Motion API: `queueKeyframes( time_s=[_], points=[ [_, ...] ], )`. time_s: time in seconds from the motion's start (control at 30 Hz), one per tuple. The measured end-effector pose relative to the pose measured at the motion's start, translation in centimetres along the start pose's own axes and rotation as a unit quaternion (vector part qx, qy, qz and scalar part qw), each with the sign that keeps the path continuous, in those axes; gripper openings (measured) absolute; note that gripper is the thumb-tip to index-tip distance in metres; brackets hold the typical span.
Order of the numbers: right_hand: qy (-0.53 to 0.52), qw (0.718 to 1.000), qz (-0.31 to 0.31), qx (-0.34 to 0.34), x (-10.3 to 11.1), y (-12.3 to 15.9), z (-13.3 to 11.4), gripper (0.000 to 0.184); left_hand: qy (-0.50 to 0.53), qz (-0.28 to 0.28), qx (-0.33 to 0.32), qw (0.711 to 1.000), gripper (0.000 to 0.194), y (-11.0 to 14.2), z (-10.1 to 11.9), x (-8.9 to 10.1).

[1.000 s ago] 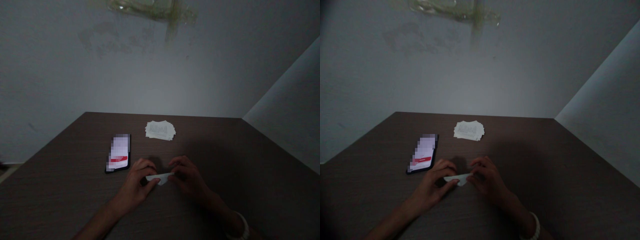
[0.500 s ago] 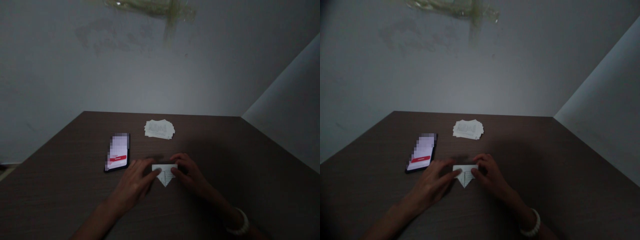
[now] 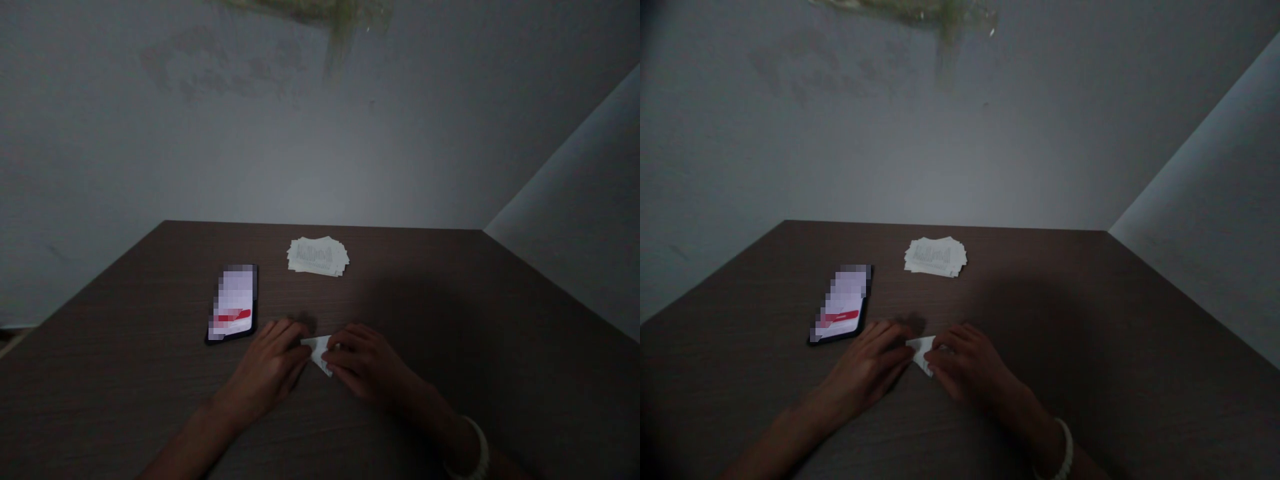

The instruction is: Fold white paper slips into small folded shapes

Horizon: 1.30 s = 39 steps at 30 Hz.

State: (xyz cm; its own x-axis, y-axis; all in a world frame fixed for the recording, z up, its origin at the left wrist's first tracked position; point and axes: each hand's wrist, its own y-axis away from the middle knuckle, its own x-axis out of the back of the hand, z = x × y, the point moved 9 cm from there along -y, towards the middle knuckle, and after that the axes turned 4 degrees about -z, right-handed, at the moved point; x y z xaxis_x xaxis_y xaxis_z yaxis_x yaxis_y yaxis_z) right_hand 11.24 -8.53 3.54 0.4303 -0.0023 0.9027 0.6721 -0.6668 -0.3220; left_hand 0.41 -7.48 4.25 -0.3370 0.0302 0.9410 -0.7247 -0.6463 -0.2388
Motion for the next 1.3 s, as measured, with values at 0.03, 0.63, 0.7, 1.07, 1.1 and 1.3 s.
queueKeyframes(
  time_s=[0.03,0.63,0.7,1.07,1.1,1.3],
  points=[
    [0.002,1.0,-0.012,0.005,-0.3,0.0,-0.1,0.014,0.009,-0.004,0.003,1.0,0.017,0.0,-0.1,0.0],
    [0.008,0.999,-0.027,0.024,-0.6,0.0,-0.9,0.023,0.11,-0.008,0.058,0.992,0.015,0.0,-1.6,-0.2],
    [0.013,0.999,-0.034,0.023,-0.7,0.0,-1.0,0.025,0.119,-0.001,0.067,0.991,0.015,0.0,-1.9,-0.3],
    [0.024,0.998,-0.044,0.023,-1.1,0.0,-0.9,0.025,0.119,0.015,0.108,0.987,0.016,-0.1,-2.2,-0.4],
    [0.024,0.999,-0.042,0.023,-1.1,0.0,-0.9,0.025,0.118,0.017,0.115,0.986,0.015,-0.1,-2.3,-0.3],
    [0.023,0.998,-0.047,0.026,-1.2,-0.1,-1.0,0.029,0.131,0.032,0.151,0.979,0.012,-0.4,-2.6,0.0]
  ],
)
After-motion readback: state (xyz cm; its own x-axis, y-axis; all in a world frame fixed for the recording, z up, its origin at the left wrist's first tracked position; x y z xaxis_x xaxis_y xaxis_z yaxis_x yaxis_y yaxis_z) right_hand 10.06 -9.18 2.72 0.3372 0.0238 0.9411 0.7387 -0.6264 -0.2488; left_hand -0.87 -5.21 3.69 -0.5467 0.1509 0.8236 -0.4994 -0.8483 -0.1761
